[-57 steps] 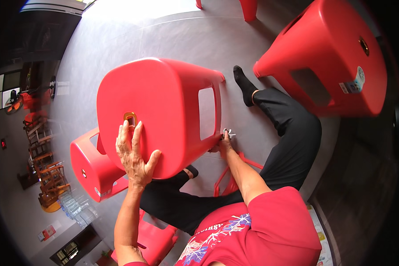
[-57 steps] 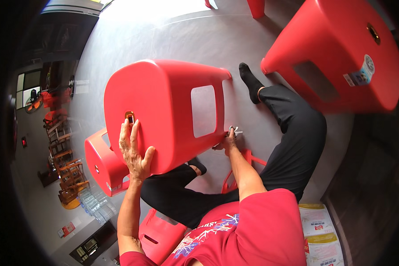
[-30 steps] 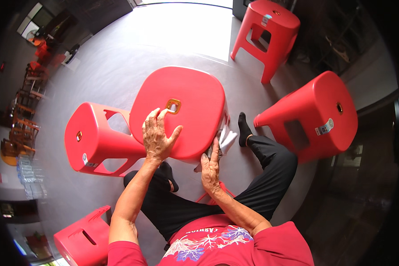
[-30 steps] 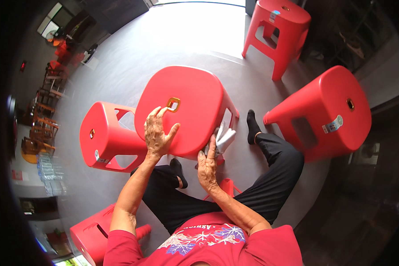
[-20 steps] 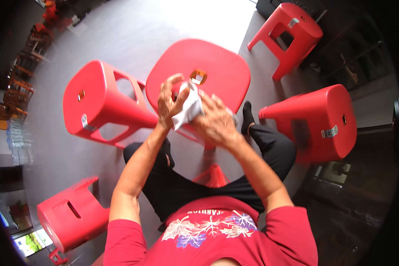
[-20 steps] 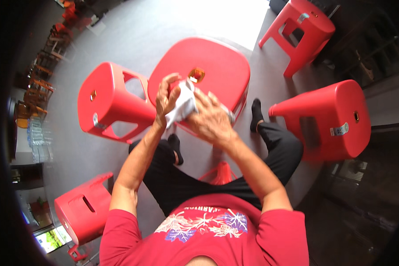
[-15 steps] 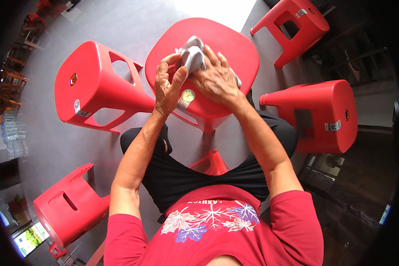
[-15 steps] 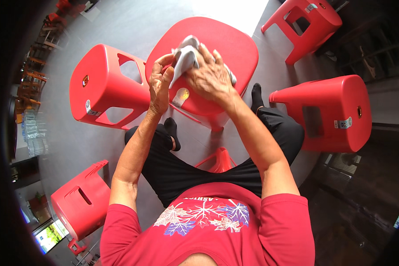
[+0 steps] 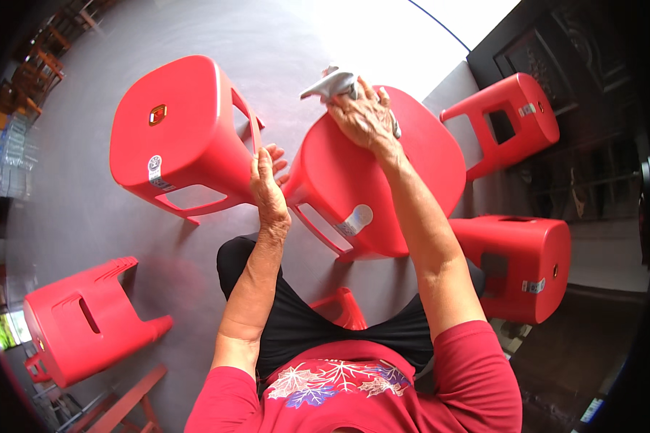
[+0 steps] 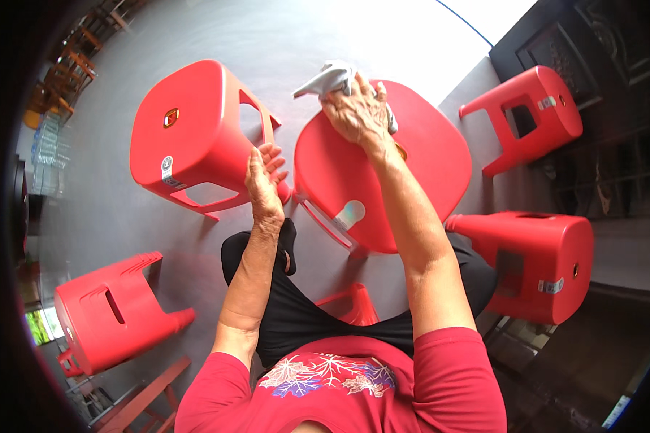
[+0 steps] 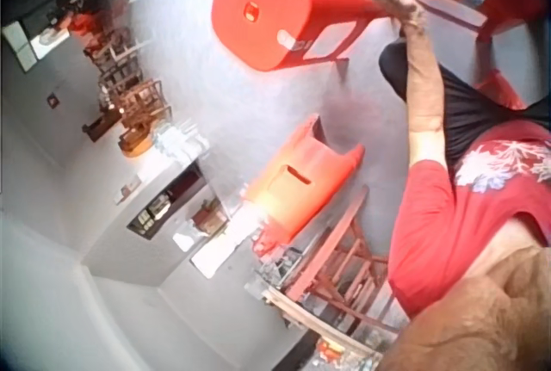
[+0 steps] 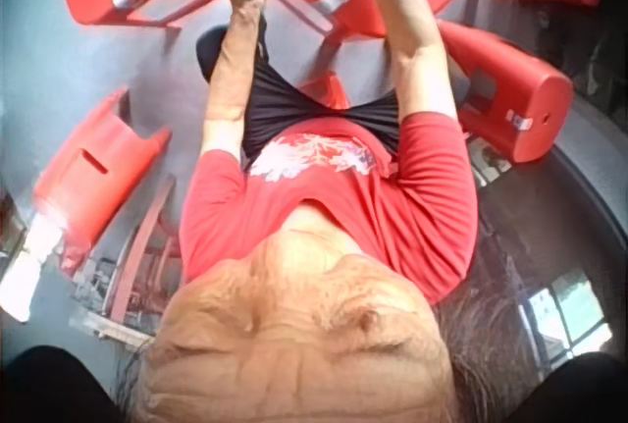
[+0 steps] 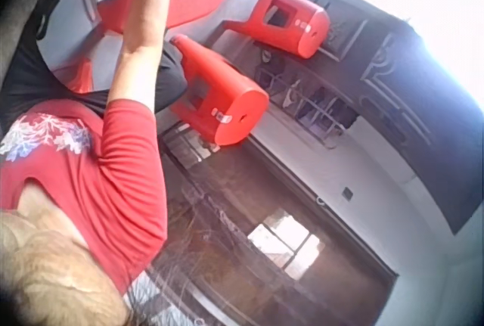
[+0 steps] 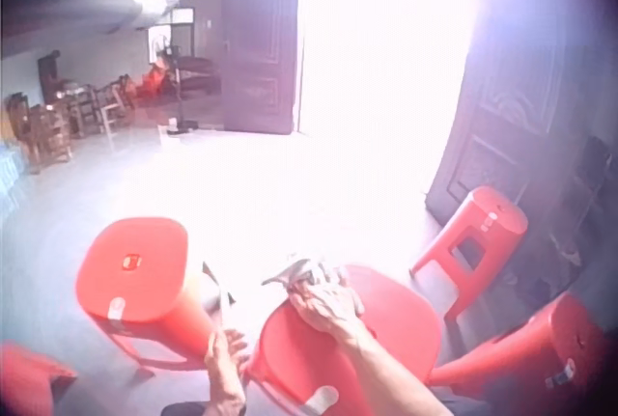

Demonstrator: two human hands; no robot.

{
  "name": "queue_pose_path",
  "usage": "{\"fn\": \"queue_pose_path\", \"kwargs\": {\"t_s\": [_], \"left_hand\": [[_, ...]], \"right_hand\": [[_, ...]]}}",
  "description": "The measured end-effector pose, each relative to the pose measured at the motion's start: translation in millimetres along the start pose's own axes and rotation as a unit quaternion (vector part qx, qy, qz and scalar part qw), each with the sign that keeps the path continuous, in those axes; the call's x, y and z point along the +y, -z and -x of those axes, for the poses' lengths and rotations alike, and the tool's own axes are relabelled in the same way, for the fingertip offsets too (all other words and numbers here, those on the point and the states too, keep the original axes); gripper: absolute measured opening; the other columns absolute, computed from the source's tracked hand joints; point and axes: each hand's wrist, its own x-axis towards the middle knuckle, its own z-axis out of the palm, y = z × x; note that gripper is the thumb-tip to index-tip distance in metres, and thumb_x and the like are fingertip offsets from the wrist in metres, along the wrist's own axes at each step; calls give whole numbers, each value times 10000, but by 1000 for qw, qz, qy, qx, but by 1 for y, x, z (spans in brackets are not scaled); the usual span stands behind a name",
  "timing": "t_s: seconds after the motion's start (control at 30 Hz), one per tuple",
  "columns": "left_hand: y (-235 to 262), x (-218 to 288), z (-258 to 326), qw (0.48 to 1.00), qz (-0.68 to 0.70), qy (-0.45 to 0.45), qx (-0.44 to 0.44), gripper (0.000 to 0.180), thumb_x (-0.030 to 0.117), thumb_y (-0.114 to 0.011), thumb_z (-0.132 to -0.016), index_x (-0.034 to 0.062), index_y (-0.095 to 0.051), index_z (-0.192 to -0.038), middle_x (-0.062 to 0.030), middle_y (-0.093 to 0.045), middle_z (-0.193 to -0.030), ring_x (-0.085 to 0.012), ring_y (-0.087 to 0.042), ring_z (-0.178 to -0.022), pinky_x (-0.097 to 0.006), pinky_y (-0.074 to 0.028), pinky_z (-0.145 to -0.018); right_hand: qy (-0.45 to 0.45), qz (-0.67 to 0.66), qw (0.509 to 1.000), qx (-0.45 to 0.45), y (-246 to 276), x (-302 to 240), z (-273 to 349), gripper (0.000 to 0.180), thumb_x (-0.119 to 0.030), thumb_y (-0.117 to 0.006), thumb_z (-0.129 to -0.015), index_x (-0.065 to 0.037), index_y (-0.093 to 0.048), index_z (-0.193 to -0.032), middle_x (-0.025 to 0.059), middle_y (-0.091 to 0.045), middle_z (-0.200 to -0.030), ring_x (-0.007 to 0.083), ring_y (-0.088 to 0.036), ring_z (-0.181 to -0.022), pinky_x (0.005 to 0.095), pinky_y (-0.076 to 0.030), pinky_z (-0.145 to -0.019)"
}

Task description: The person sits on the floor and wipes red plastic stools with a cloth. They handle the stools one at a time, turning them over to clean the top, sides, and legs thoroughly before placing them back down.

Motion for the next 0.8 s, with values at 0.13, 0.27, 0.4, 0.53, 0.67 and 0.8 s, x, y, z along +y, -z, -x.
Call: {"fn": "queue_pose_path", "kwargs": {"t_s": [0.13,0.27,0.4,0.53,0.67,0.8], "left_hand": [[-3,-10,-1,999,26,26,-32,605,543,-407,-949,46,-463,-1291,-112,-554,-1176,-200,-540,-1030,-361,-455,-836],[-9,-7,2,992,125,23,-10,570,506,-445,-952,55,-444,-1301,-77,-542,-1154,-174,-533,-1059,-354,-458,-870],[2,-21,4,996,59,5,-73,539,459,-481,-954,6,-485,-1245,-93,-537,-1162,-178,-526,-1019,-293,-429,-901],[1,-25,10,983,-156,-51,-88,636,490,-543,-906,-21,-490,-1280,-194,-492,-1215,-283,-485,-1131,-362,-383,-981],[-9,-35,13,970,-214,-92,-73,672,501,-547,-899,-42,-480,-1287,-246,-469,-1238,-345,-450,-1172,-398,-367,-1001],[-8,-55,1,996,-65,-21,-57,607,458,-480,-952,-33,-474,-1308,-208,-455,-1287,-305,-423,-1214,-375,-322,-1040]], "right_hand": [[123,-8,992,-23,-5,-34,33,334,-447,-442,-909,-289,-666,-1099,128,-461,-1388,287,-286,-1376,515,-140,-1122],[219,-67,973,20,13,-65,85,198,-299,-602,-830,-163,-700,-935,172,-462,-1362,291,-318,-1359,546,-239,-1090],[261,-63,963,21,24,-61,138,189,-228,-667,-762,-145,-686,-931,158,-477,-1342,297,-362,-1332,527,-318,-1055],[235,-79,969,13,36,-44,185,236,-233,-665,-769,-144,-679,-988,164,-496,-1320,305,-374,-1327,515,-321,-1058],[198,-64,978,-9,43,-34,200,273,-279,-650,-803,-166,-670,-1051,169,-497,-1319,308,-352,-1340,492,-260,-1088],[186,-22,982,10,25,-33,154,247,-371,-580,-851,-192,-680,-990,145,-565,-1212,297,-393,-1299,543,-277,-1040]]}}
